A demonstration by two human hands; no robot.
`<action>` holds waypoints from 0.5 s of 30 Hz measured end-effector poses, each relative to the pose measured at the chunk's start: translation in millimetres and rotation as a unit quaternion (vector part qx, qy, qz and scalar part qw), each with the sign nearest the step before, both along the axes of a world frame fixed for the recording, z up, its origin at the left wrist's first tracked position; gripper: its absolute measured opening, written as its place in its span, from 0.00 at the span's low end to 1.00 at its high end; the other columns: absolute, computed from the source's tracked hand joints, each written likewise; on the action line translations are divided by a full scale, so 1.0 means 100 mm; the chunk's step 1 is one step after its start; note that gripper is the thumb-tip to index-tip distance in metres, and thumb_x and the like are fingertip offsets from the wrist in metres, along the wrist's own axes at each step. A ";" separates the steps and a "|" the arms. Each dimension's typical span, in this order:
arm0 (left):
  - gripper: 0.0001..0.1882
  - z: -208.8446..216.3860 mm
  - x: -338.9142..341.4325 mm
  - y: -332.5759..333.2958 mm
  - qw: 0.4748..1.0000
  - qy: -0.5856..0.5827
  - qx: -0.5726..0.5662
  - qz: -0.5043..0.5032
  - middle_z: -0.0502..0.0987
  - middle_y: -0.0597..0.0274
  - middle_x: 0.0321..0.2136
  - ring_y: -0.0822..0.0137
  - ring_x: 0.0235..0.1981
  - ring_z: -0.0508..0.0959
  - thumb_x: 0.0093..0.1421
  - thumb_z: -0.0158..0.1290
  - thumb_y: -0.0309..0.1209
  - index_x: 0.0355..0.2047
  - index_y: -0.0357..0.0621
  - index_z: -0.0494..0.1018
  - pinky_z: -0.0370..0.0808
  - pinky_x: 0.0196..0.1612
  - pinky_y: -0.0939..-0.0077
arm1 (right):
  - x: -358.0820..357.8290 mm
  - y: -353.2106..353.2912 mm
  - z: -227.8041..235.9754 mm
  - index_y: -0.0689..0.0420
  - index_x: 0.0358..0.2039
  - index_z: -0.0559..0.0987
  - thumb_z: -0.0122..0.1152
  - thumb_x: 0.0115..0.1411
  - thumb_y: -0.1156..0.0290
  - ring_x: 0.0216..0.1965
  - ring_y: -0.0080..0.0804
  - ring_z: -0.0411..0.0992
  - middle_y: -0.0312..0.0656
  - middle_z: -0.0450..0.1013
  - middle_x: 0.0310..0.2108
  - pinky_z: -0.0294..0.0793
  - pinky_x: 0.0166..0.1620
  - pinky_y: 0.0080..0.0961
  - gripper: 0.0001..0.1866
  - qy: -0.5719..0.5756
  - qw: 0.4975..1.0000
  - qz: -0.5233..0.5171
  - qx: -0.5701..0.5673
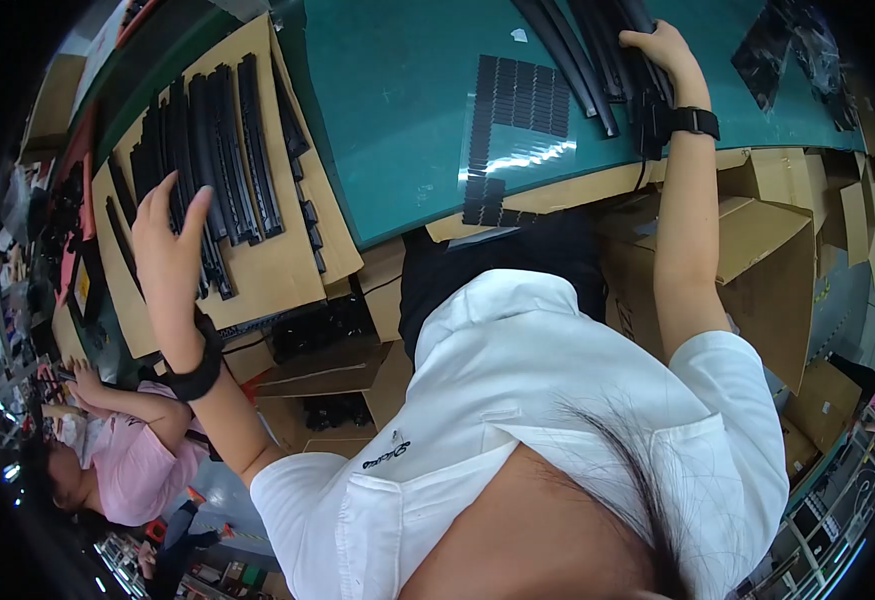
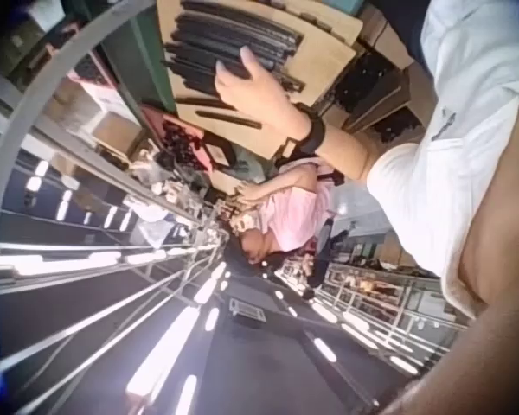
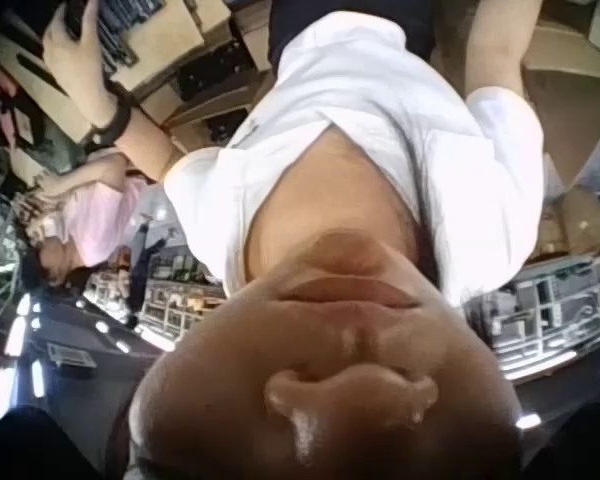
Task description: The person applies adhesive strips to plastic components by hand, presses the components together, and places the assembled units into a cardboard box. After filling the box, the person covers the items with a white plastic sheet and continues assembling more plastic components.
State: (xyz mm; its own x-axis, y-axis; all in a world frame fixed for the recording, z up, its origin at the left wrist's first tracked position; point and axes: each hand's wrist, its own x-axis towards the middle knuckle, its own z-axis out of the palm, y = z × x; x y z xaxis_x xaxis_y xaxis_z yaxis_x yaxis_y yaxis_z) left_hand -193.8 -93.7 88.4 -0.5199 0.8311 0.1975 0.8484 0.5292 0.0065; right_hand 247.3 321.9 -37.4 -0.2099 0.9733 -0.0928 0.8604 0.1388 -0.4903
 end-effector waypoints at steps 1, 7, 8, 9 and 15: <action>0.26 0.09 0.21 0.06 0.997 -0.057 0.027 -0.052 0.71 0.49 0.49 0.51 0.51 0.69 0.57 0.53 0.46 0.50 0.42 0.70 0.65 0.54 0.63 | 0.00 -0.06 0.06 0.67 0.40 0.75 0.69 0.41 0.55 0.33 0.41 0.77 0.53 0.76 0.32 0.77 0.36 0.28 0.31 0.058 0.998 0.001 -0.008; 0.21 0.25 1.06 0.29 0.965 -0.168 0.090 -0.178 0.73 0.51 0.45 0.52 0.48 0.71 0.53 0.58 0.36 0.45 0.40 0.72 0.67 0.51 0.66 | -0.35 -0.60 0.57 0.64 0.42 0.73 0.64 0.50 0.65 0.32 0.29 0.72 0.41 0.72 0.31 0.73 0.35 0.22 0.21 0.278 0.956 0.021 -0.087; 0.20 0.22 1.14 0.35 0.959 -0.177 0.100 -0.200 0.74 0.51 0.44 0.52 0.47 0.72 0.53 0.59 0.36 0.44 0.40 0.73 0.68 0.50 0.66 | -0.44 -0.73 0.67 0.64 0.42 0.73 0.63 0.52 0.67 0.32 0.26 0.71 0.39 0.71 0.31 0.72 0.35 0.21 0.19 0.319 0.942 0.021 -0.099; 0.20 0.20 1.23 0.39 0.959 -0.177 0.097 -0.199 0.74 0.51 0.44 0.52 0.47 0.72 0.53 0.59 0.36 0.44 0.40 0.73 0.68 0.50 0.66 | -0.53 -0.84 0.78 0.63 0.43 0.73 0.62 0.54 0.69 0.32 0.24 0.70 0.36 0.70 0.31 0.71 0.35 0.20 0.17 0.361 0.926 0.023 -0.113; 0.19 -0.11 1.60 0.55 0.915 -0.270 0.147 -0.262 0.75 0.52 0.41 0.53 0.44 0.73 0.52 0.59 0.36 0.42 0.39 0.73 0.70 0.46 0.66 | -0.76 -0.99 0.62 0.62 0.41 0.74 0.61 0.55 0.70 0.27 0.21 0.67 0.33 0.70 0.28 0.69 0.32 0.20 0.15 0.402 0.899 0.062 -0.162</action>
